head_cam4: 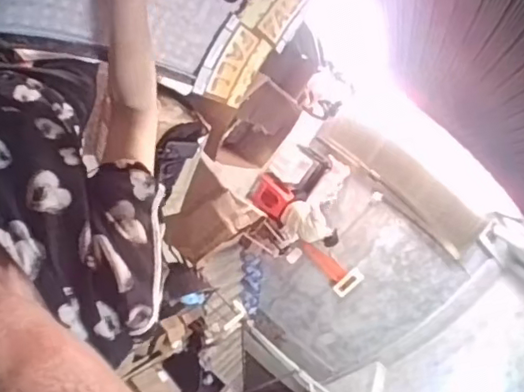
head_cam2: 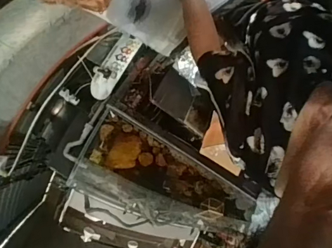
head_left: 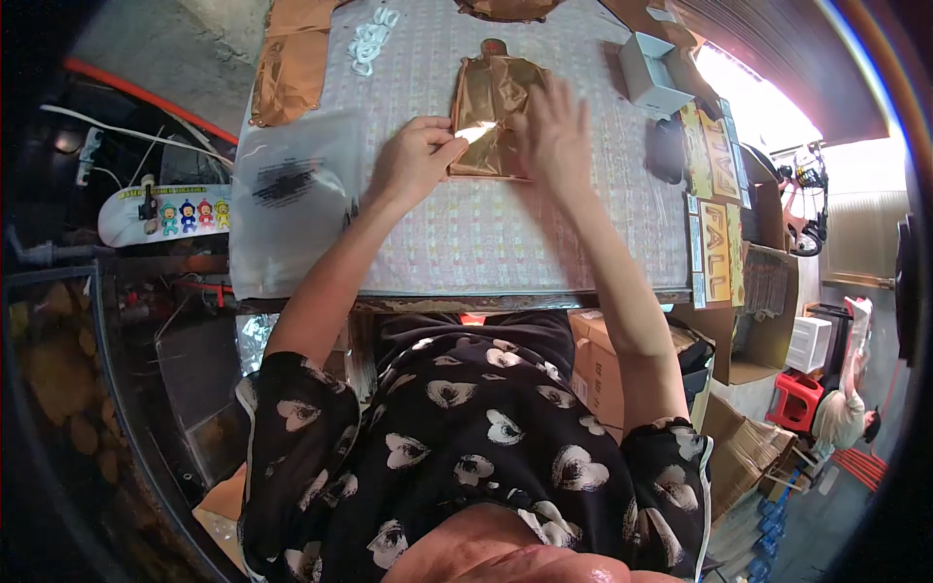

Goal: Folding and organizing gold-colored foil balloons at a workbench.

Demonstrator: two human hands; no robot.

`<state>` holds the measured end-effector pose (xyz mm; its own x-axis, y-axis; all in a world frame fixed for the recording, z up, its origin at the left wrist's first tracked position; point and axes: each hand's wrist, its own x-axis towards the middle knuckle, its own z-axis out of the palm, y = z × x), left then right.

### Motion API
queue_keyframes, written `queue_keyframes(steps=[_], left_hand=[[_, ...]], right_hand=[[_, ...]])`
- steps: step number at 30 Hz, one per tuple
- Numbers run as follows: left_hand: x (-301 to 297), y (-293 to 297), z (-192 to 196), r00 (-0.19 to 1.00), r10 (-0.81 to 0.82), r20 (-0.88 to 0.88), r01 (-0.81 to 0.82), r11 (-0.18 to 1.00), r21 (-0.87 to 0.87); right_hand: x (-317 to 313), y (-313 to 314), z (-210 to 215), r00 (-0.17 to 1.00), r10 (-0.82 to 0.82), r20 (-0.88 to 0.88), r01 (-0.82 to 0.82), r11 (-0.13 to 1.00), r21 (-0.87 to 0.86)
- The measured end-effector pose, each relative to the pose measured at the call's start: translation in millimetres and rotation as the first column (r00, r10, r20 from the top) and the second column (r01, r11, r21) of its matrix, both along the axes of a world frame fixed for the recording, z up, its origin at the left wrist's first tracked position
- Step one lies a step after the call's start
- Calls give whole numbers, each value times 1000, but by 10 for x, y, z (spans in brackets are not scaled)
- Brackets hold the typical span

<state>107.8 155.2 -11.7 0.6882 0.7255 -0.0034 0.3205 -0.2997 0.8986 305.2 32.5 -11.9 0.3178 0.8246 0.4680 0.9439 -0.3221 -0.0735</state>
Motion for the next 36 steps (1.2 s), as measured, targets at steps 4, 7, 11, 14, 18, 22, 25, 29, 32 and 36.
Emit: queue_keyframes(steps=[4, 7, 11, 14, 18, 22, 25, 29, 32, 36], left_hand=[[17, -15, -13, 1000, 2, 20, -1, 999, -34], [22, -78, 57, 999, 26, 20, -26, 1000, -17], [-14, -105, 47, 997, 57, 55, -56, 998, -20], [-54, -113, 14, 997, 81, 18, -80, 997, -20], [-79, -119, 20, 996, 67, -53, -67, 998, 0], [-72, -85, -106, 997, 63, 47, -65, 997, 35], [-78, -82, -114, 997, 51, 62, -54, 998, 32], [-116, -58, -65, 999, -16, 29, 10, 981, 195], [-103, -168, 342, 993, -37, -108, 83, 885, 459], [88, -117, 225, 959, -183, -217, 280, 497, 821]], right_hand=[[-284, -31, -37, 998, 55, -40, -57, 996, -62], [-262, -45, -163, 996, -15, -91, 9, 998, -68], [-268, -27, -208, 988, -58, -146, 43, 994, -103], [-270, -27, -232, 985, -68, -158, 48, 991, -127], [-273, -22, -251, 983, -63, -173, 45, 994, -103], [-274, -25, -241, 984, -61, -167, 43, 993, -107], [-266, -34, -234, 989, -33, -143, 20, 995, -95], [-282, -26, -230, 993, -33, -112, 20, 993, -115], [-263, -46, -263, 993, -41, -113, 27, 992, -123], [-275, -45, -252, 995, -26, -98, 13, 992, -129]])
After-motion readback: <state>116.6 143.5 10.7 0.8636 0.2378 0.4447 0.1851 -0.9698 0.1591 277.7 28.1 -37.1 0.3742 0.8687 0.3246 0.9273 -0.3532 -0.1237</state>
